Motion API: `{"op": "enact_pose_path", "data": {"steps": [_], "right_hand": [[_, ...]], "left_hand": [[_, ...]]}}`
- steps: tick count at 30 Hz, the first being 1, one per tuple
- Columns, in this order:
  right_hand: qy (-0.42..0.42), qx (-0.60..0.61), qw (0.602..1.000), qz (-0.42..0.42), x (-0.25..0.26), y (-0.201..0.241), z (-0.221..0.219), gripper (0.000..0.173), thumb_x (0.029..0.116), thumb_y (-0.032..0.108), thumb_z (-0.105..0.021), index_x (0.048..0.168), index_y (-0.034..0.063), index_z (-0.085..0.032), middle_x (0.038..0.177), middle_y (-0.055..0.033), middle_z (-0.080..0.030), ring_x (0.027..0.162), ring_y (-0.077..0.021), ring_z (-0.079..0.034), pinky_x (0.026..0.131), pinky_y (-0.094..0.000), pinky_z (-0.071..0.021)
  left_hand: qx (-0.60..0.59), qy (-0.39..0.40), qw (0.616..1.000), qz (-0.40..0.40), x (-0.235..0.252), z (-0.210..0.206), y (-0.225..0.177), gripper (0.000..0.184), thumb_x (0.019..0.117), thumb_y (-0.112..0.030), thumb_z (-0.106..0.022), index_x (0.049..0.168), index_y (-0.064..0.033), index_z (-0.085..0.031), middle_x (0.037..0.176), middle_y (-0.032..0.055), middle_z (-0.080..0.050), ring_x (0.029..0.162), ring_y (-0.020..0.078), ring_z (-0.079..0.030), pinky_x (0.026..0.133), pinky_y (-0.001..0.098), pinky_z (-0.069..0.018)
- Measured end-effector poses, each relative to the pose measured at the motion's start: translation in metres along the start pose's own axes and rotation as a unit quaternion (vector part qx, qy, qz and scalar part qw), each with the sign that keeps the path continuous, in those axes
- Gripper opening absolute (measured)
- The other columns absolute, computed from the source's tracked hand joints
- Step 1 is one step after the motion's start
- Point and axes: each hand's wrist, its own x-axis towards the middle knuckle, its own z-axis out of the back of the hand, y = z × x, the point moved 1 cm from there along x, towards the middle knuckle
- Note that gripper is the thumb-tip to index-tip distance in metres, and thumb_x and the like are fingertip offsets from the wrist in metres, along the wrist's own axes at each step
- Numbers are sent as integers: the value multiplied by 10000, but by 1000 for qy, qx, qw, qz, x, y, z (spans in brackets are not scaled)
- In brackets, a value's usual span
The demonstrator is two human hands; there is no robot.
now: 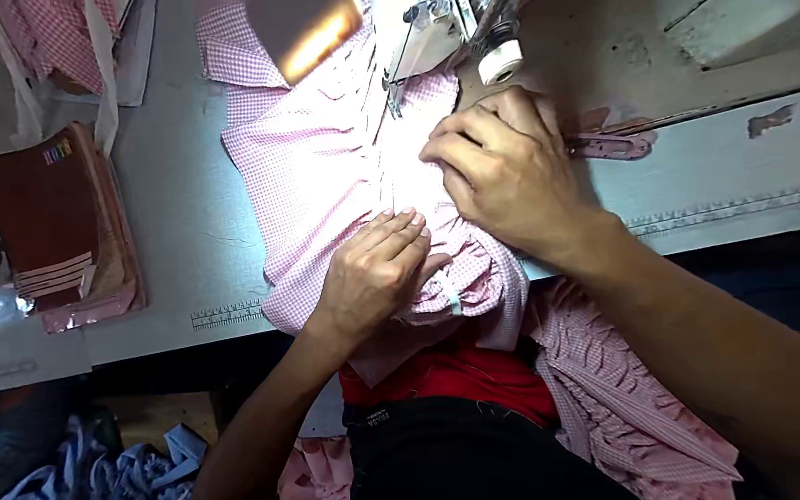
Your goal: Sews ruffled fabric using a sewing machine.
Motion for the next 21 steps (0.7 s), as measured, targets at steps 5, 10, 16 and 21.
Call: {"op": "enact_pose_path", "data": {"steps": [5,10,16,21], "right_hand": [[36,-20,998,-47,1,1,4,428,1017,419,-448,1246,166,-707,1334,-78,-656,1273,-359,-536,1068,-586,-324],[27,-6,1000,-5,0,4,5,313,1038,167,-441,1235,135,-681,1316,-115,-648,1280,-383,-533,1065,-596,-336],[14,-7,1000,-13,-1,2,0,384,1025,352,-450,1191,121,-709,1289,-86,-670,1225,-348,-559,1053,-558,-338],[19,6,1000,-21,0,1,1,368,1032,266,-450,1302,147,-670,1369,-109,-624,1293,-371,-522,1056,-571,-354]], "left_hand": [[4,6,1000,8,3,2,-2,285,1019,-284,-633,1056,-55,-798,1184,105,-763,1205,233,-694,1096,397,-520],[3,18,1000,16,5,3,-3,260,1016,-265,-638,1067,-69,-801,1195,92,-760,1219,222,-686,1110,402,-512],[-4,31,999,15,9,5,1,233,1012,-229,-637,1059,-77,-806,1189,88,-762,1207,216,-691,1099,382,-520],[-6,25,999,27,11,4,-4,277,996,-308,-670,999,-66,-804,1166,97,-767,1192,225,-700,1094,400,-525]]}}
